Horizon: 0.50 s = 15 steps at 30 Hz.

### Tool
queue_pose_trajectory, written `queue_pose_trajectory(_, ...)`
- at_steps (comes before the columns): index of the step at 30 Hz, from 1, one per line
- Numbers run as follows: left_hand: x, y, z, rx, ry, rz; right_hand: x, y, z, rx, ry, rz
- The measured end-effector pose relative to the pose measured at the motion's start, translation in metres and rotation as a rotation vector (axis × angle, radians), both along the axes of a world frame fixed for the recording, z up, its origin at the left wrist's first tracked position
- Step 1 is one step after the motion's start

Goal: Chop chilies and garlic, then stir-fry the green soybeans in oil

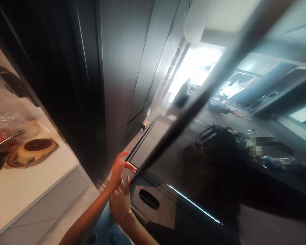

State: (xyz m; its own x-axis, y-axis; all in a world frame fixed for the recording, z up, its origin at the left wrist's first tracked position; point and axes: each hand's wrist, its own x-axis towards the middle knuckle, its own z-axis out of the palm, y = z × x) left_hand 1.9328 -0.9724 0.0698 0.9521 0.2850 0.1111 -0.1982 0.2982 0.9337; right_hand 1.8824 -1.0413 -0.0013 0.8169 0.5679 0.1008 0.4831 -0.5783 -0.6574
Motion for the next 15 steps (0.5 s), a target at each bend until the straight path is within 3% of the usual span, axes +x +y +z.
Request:
queue_pose_trajectory(4, 0.074, -0.024, 0.006, -0.196, -0.025, -0.141, 0.002, -0.030, -0.037, 0.017, -0.009, -0.245)
queue_pose_trajectory(8, 0.166, -0.042, 0.002, -0.336, -0.038, -0.223, 0.043, -0.049, -0.073, 0.133, 0.078, -0.496)
queue_pose_trajectory(11, 0.242, -0.048, -0.008, -0.405, 0.000, -0.278, 0.107, -0.058, -0.089, 0.321, 0.117, -0.661)
queue_pose_trajectory(15, 0.340, -0.047, -0.021, -0.398, 0.014, -0.317, 0.235, -0.065, -0.093, 0.547, 0.219, -0.768)
